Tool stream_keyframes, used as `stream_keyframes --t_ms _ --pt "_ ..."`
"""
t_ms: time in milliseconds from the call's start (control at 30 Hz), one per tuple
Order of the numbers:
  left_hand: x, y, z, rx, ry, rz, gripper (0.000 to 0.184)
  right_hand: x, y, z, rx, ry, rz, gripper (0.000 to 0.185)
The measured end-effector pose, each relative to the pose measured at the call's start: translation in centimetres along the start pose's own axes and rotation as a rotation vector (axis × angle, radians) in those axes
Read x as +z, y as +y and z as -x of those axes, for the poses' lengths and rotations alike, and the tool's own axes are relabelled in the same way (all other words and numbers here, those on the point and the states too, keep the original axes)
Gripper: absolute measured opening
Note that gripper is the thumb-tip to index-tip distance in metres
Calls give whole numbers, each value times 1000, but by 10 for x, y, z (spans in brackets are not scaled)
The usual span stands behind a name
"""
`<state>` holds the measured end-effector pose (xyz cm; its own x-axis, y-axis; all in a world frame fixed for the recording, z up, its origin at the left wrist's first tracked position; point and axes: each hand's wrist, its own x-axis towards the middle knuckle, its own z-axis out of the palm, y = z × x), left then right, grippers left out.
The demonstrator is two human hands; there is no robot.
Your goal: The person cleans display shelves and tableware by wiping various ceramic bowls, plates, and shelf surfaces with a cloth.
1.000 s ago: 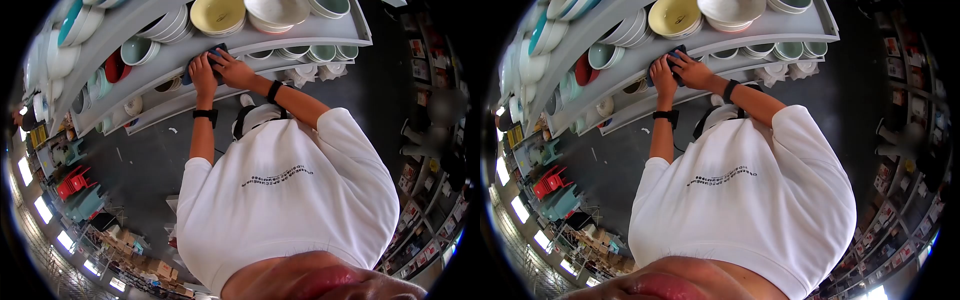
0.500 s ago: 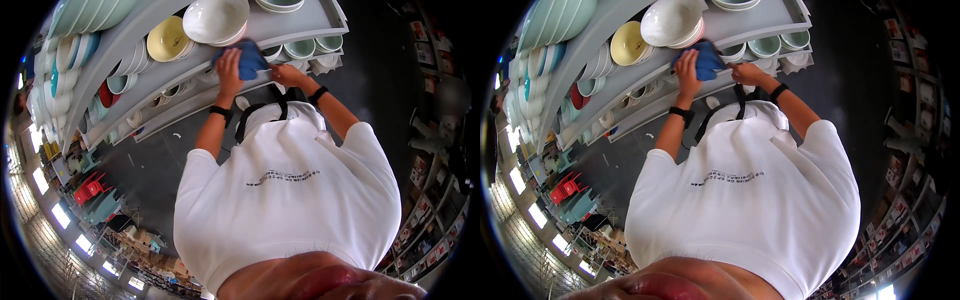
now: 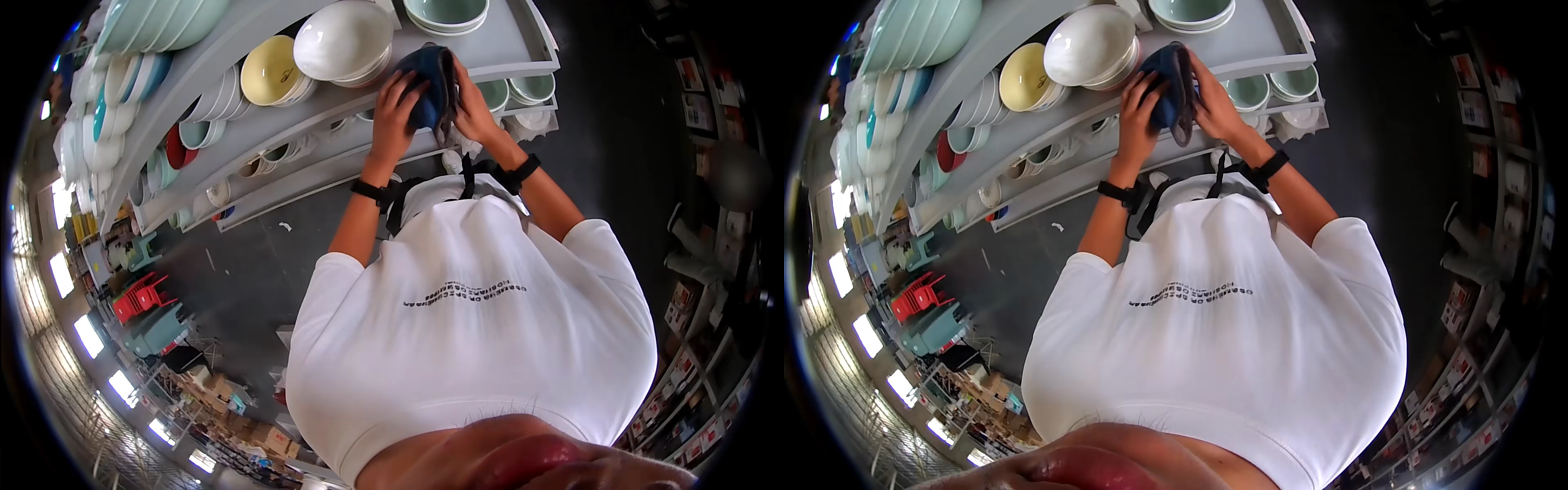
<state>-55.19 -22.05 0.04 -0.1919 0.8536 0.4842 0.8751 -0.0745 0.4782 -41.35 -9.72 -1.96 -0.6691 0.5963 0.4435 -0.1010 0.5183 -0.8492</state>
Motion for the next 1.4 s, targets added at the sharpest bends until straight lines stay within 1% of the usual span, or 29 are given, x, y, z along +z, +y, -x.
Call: stream_keyframes --t_ms 33,67,100,167,200,267,333,400,433,467,500,567,600,633,700,733,800,833,900,933,1000,1033,1100,1133,1200,1233,1300,1367,1400 --pt "5 -6 5 -4 12 -10 63 3 -9 -10 51 76 -232 59" --pt "11 -13 8 -53 -74 -95 64 9 1 -14 223 27 -249 55" --pt "16 -20 11 -101 -157 -178 64 13 12 -18 207 20 -250 55" --pt "26 -24 14 -78 -117 -236 61 14 33 -28 70 -221 186 53" --pt "31 -25 17 -99 -88 -223 59 20 27 -24 26 -253 463 53" --pt "32 -16 19 -151 -60 -276 49 29 17 -25 37 -238 519 48" --pt "21 2 22 -222 -88 -229 52 30 9 -34 58 -255 573 37" --pt "7 14 21 -291 -122 -179 54 37 46 -46 34 -291 612 39" --pt "-2 16 24 -354 -119 -106 60 40 67 -55 20 -328 643 42" --pt "-7 20 31 -421 -126 -34 65 47 73 -66 -34 -270 701 42" --pt "-5 17 35 -428 -135 -35 65 53 73 -75 -26 -275 694 42" --pt "5 -1 37 -649 -92 442 73 63 74 -94 -40 -178 685 34" --pt "10 -2 33 -677 41 574 79 67 72 -97 -36 -201 682 35" --pt "12 -6 28 -677 44 570 79 69 70 -99 -40 -201 679 35" --pt "16 -8 26 -840 137 630 80 71 66 -96 177 -339 710 30" --pt "19 -9 26 -847 139 631 80 68 65 -98 178 -346 710 30" --pt "26 -11 25 -864 -85 547 88 61 67 -105 228 -455 704 25" --pt "34 -14 27 -864 -83 546 88 63 82 -107 226 -456 703 25" --pt "42 -13 28 -990 -130 808 93 66 98 -111 162 -433 585 26" --pt "38 -14 25 -990 -133 804 93 65 99 -112 163 -431 582 26" --pt "28 -16 21 -1168 -196 1163 94 59 101 -111 166 -512 552 31" --pt "25 -15 21 -1167 -200 1163 94 55 101 -112 168 -509 553 31" --pt "21 -12 18 -1144 -185 1158 89 45 100 -117 282 -734 412 33" --pt "20 -10 18 -1141 -185 1160 89 43 98 -118 281 -733 415 33" --pt "20 -8 19 -1108 -104 1266 86 40 93 -115 472 -717 380 33" --pt "23 -13 18 -1099 -96 1269 86 43 90 -114 464 -717 386 33" --pt "24 -19 20 -1106 -31 1275 79 57 83 -99 180 -576 597 44" --pt "12 -23 22 -1109 -17 1299 79 57 83 -99 221 -520 510 44" --pt "6 -24 21 -1106 -21 1328 79 48 88 -105 261 -662 495 37"
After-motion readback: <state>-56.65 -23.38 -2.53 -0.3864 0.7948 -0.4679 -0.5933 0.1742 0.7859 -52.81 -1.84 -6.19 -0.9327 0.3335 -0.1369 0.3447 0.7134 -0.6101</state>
